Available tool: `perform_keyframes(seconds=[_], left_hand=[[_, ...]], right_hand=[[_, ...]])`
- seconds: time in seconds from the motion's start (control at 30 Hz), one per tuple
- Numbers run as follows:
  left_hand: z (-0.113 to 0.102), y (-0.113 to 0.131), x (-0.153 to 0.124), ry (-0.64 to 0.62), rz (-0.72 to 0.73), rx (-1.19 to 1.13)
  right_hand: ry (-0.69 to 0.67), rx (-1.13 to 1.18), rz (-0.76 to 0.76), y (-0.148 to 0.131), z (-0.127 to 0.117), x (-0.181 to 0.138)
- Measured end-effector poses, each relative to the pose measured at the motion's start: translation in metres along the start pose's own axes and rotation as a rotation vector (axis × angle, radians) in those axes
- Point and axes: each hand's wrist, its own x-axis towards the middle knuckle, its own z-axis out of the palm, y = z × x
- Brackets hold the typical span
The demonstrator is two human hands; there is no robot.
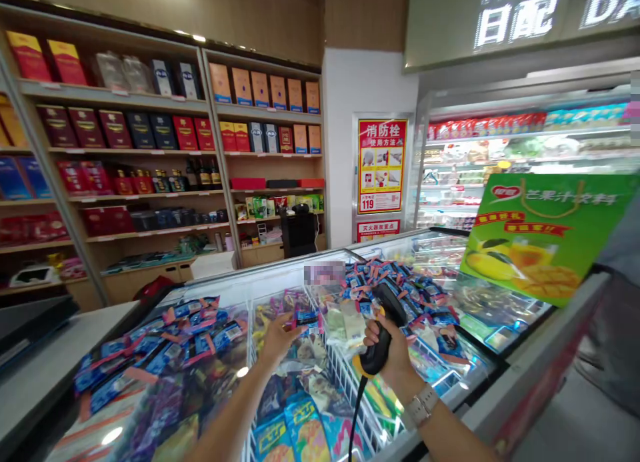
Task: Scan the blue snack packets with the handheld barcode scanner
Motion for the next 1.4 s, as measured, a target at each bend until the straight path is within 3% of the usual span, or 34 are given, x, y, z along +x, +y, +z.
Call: perform_keyframes(seconds=[0.13,0.23,0.33,0.43,0.5,0.6,0.7,0.83,0.97,1.07,1.17,1.3,1.4], left_hand=[[0.094,0.006,0.024,-0.306,0.027,-0.021],[0.142,0.005,0.04,-0.38,0.091,0.035],[0.161,0.005,0.052,-0.302,0.169,0.241],[0.164,0.007,0.056,-0.106,0.257,0.436],[0.161,0.008,0.055,-0.051,0.298,0.479],[0.148,0.006,0.051,-0.077,0.315,0.489],[0.117,0.005,0.048,-0.091,0.326,0.576],[0.035,0.007,0.038,-0.032,0.29,0.841],[-0.061,0.007,0.009,0.216,0.191,1.216],[-0.104,0.001,-0.02,0.319,0.042,1.377],[-0.11,-0.006,-0.041,0.232,0.024,1.334],[-0.09,-0.004,-0.052,0.058,0.148,1.186],[-0.079,0.003,-0.05,0.092,0.028,1.098]], right_hand=[[0.135,-0.004,-0.026,-0.022,-0.038,0.012],[0.202,-0.039,0.028,-0.024,-0.053,0.023],[0.251,-0.022,-0.004,-0.024,-0.058,0.038],[0.279,0.005,-0.029,-0.025,-0.058,0.051],[0.304,0.007,-0.045,-0.024,-0.058,0.056],[0.321,-0.006,-0.085,-0.021,-0.053,0.055],[0.281,-0.006,-0.09,-0.011,-0.037,0.05],[0.193,0.046,0.039,0.019,0.0,0.044],[0.111,0.075,0.228,0.066,0.041,0.035],[0.094,0.083,0.325,0.104,0.065,0.025],[0.056,0.075,0.396,0.135,0.082,0.012],[-0.028,0.024,0.43,0.152,0.088,0.0],[-0.062,0.001,0.411,0.151,0.082,-0.002]])
